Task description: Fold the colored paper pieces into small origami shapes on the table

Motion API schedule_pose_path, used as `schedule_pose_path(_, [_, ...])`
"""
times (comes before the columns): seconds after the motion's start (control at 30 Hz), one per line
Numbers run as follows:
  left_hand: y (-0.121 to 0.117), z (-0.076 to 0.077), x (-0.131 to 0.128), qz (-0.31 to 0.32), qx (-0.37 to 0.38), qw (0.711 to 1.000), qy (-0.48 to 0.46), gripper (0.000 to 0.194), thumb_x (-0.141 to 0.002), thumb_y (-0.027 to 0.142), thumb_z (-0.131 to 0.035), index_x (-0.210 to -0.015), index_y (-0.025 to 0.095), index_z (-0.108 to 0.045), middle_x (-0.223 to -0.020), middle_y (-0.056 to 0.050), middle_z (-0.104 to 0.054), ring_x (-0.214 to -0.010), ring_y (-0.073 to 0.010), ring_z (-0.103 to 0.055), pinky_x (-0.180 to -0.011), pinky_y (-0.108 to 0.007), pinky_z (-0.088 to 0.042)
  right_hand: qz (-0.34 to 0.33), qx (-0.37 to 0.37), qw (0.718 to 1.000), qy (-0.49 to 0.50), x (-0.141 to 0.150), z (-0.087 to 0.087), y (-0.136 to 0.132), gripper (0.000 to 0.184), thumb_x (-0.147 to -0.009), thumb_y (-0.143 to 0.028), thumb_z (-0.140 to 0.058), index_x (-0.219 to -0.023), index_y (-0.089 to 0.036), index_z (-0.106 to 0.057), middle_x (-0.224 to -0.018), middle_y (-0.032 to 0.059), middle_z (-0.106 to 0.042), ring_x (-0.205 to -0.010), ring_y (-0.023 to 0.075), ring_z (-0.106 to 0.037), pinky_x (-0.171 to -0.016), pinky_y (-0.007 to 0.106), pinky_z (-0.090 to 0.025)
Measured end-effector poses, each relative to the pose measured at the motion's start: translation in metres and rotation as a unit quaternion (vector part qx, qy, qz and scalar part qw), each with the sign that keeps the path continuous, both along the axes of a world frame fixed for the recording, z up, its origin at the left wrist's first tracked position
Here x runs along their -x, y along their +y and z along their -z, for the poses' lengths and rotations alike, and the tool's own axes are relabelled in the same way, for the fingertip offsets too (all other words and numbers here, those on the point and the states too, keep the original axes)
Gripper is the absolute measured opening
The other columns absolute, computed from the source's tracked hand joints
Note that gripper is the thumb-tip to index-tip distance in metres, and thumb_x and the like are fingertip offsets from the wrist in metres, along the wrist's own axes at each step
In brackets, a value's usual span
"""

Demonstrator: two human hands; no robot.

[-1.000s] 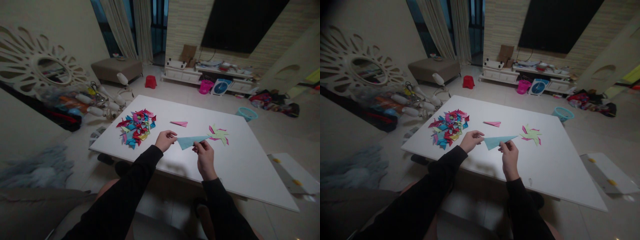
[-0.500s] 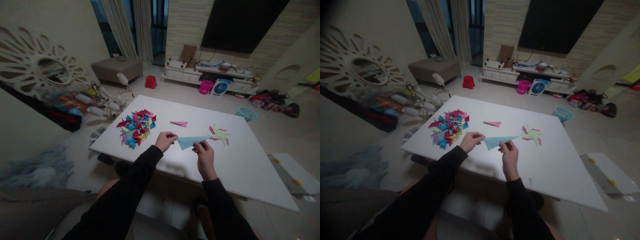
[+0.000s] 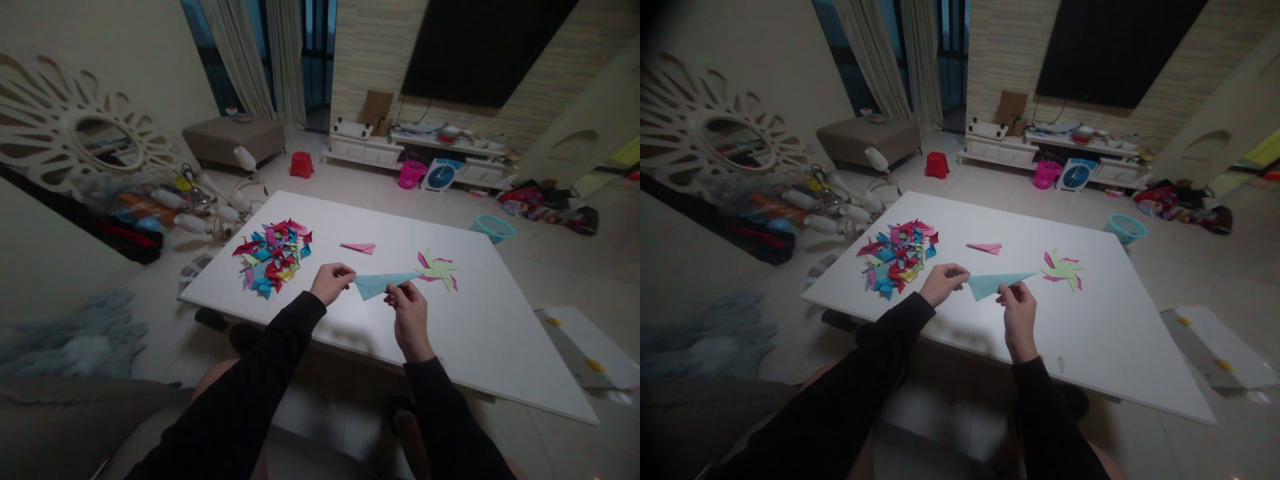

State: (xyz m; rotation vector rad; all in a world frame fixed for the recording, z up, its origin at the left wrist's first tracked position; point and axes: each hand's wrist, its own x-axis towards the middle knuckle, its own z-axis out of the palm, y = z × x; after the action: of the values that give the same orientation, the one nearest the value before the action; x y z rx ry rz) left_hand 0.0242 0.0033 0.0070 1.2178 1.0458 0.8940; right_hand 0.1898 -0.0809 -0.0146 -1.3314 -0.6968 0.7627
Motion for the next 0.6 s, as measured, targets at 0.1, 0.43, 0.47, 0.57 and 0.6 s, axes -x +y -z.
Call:
schedule_pose_path(0.1, [-0.0002,-0.0007,0.0000,-0.002,0.000,1.000,0.001,0.003,-0.074,0.010,-0.069,-0.072,0.011,-0.070,-0.059,0.000,-0.064,-0.049,-0.0082,-0.057,-0.052,-0.020,-0.045,0.000,0.001,1.000,-0.001,0.0005,-0.0006,-0.0002,0.018,-0.072,-0.032,-0.075,-0.072,-0.019,-0.062,-0.068,-0.0016,-0.063,-0.058,0.0116,-0.052,-0.058,0.029,-0.040])
schedule_pose_path(0.43, [0.0006,0.0019,0.0000,0.004,-0.004,1.000,-0.003,0.002,-0.072,0.011,-0.073,-0.072,0.010,-0.071,-0.059,0.000,-0.065,-0.049,-0.0079,-0.057,-0.051,-0.020,-0.046,0.002,-0.002,1.000,-0.008,-0.0003,0.0003,0.0007,0.019,-0.072,-0.032,-0.076,-0.072,-0.019,-0.062,-0.067,-0.0016,-0.063,-0.057,0.0119,-0.052,-0.058,0.029,-0.040])
schedule_pose_path(0.47, [0.0005,0.0019,0.0000,0.005,-0.004,1.000,-0.002,0.001,-0.072,0.010,-0.072,-0.072,0.010,-0.071,-0.059,0.000,-0.065,-0.049,-0.0079,-0.057,-0.052,-0.020,-0.046,0.004,-0.002,1.000,-0.010,-0.0005,0.0005,0.0007,0.019,-0.072,-0.033,-0.076,-0.072,-0.019,-0.062,-0.068,-0.0015,-0.064,-0.057,0.0120,-0.052,-0.058,0.029,-0.040])
schedule_pose_path(0.57, [0.0000,0.0022,-0.0004,0.011,-0.008,1.000,-0.001,0.002,-0.073,0.008,-0.072,-0.073,0.010,-0.071,-0.059,0.000,-0.064,-0.049,-0.0084,-0.057,-0.054,-0.021,-0.047,0.010,-0.003,1.000,-0.011,-0.0009,0.0002,0.0006,0.020,-0.072,-0.033,-0.076,-0.072,-0.019,-0.062,-0.067,-0.0017,-0.063,-0.058,0.0120,-0.053,-0.058,0.029,-0.040])
schedule_pose_path(0.6, [-0.0002,0.0024,-0.0006,0.013,-0.009,1.000,-0.003,0.003,-0.073,0.007,-0.072,-0.073,0.010,-0.071,-0.059,0.000,-0.064,-0.049,-0.0085,-0.057,-0.053,-0.021,-0.047,0.012,-0.004,1.000,-0.010,-0.0008,-0.0001,0.0005,0.021,-0.072,-0.033,-0.076,-0.072,-0.019,-0.061,-0.067,-0.0021,-0.062,-0.058,0.0119,-0.053,-0.058,0.028,-0.040])
